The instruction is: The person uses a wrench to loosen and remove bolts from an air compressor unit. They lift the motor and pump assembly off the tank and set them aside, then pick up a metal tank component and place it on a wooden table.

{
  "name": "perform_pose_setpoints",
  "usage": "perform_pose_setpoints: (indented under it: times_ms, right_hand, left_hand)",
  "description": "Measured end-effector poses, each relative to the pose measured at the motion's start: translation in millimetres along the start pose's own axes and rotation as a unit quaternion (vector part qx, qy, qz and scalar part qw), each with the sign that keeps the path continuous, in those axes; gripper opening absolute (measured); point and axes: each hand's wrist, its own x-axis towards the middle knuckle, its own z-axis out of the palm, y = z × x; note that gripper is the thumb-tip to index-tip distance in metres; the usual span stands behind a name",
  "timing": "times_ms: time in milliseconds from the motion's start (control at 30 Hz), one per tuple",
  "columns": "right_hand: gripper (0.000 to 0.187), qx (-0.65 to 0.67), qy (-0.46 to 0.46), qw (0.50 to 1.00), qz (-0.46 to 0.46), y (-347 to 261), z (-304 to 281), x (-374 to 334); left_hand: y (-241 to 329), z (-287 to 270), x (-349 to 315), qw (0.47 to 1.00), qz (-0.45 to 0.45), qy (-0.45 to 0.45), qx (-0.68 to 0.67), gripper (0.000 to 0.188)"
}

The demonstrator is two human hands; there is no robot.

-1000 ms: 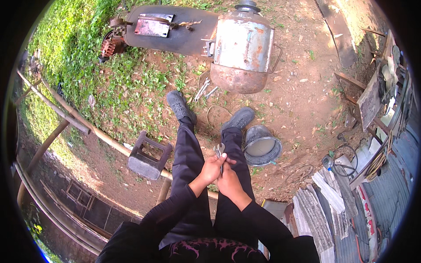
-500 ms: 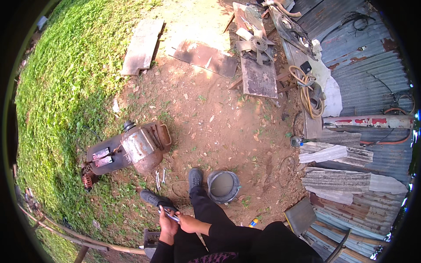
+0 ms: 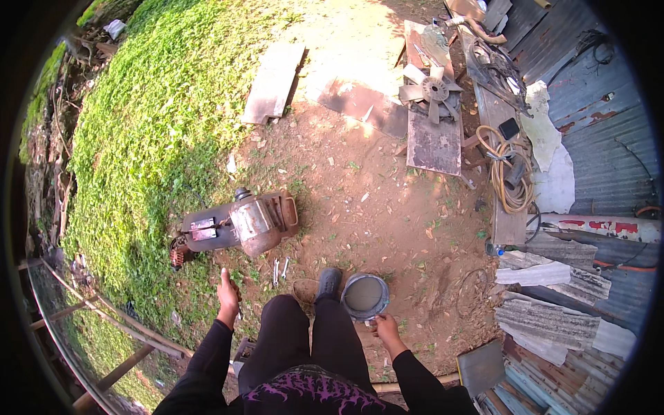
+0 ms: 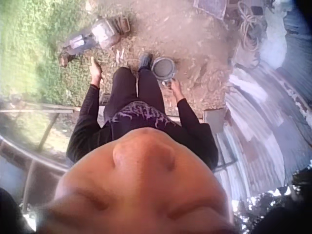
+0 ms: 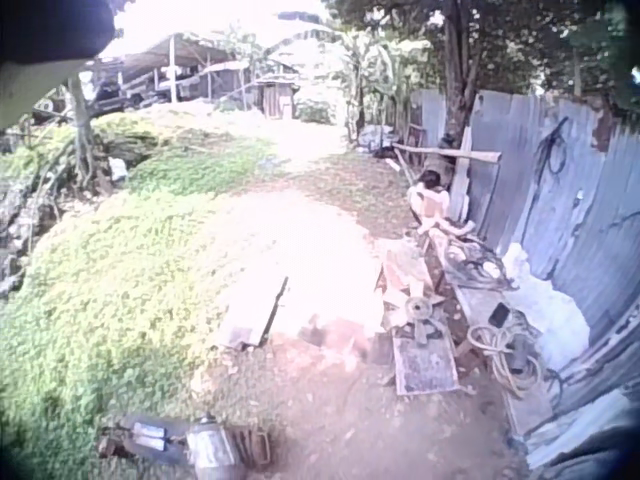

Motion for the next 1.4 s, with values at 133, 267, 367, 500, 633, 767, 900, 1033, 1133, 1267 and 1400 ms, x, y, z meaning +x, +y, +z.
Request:
perform_pose_setpoints:
  times_ms: [133, 267, 367, 500, 633, 767, 900, 1033, 1133, 1267, 1400]
  right_hand:
    - [0.032, 0.026, 0.089, 0.995, 0.037, -10.7, -58.1, 7.5]
    - [0.032, -0.022, 0.109, 0.992, 0.06, -66.6, -53.9, 11.7]
    - [0.033, -0.133, 0.026, 0.99, 0.043, -137.6, -20.6, 11.0]
    - [0.029, -0.215, -0.001, 0.976, -0.03, -263.9, -13.6, 31.8]
    - [0.026, -0.237, 0.047, 0.968, -0.066, -379.4, -29.9, 64.7]
    - [0.022, -0.227, 0.113, 0.953, -0.166, -521.7, -41.6, 105.6]
    - [0.019, -0.208, 0.211, 0.921, -0.253, -677.4, -50.5, 152.6]
    - [0.02, -0.28, 0.312, 0.824, -0.382, -844.2, -76.4, 229.3]
    - [0.026, -0.321, 0.335, 0.796, -0.388, -957.4, -102.1, 321.0]
    - [0.05, -0.52, 0.361, 0.706, -0.319, -1049.8, -126.8, 458.7]
    - [0.067, -0.541, 0.336, 0.731, -0.245, -1083.1, -150.6, 535.8]
  left_hand:
    - [-24.6, -31.1, 33.4, 0.897, 0.043, -0.075, 0.434, 0.062]
    - [-78.3, -55.1, 40.4, 0.741, 0.074, -0.251, 0.618, 0.053]
    - [-133.0, -69.1, 23.5, 0.737, -0.044, -0.27, 0.618, 0.057]
    - [-99.9, -3.4, 22.2, 0.776, 0.041, -0.433, 0.458, 0.063]
    - [-52.8, 65.7, 67.9, 0.815, 0.045, -0.324, 0.479, 0.057]
    - [66.9, 149.0, 102.5, 0.921, -0.018, -0.081, 0.38, 0.069]
    - [148.5, 206.7, 125.9, 0.945, -0.105, -0.058, 0.304, 0.064]
    - [222.2, 261.5, 100.6, 0.97, -0.132, -0.011, 0.202, 0.065]
    - [202.7, 295.5, 88.8, 0.971, -0.152, 0.063, 0.171, 0.057]
    - [119.6, 310.1, 57.0, 0.921, -0.23, 0.194, 0.247, 0.061]
    - [30.6, 288.8, -14.4, 0.906, -0.102, -0.092, 0.401, 0.044]
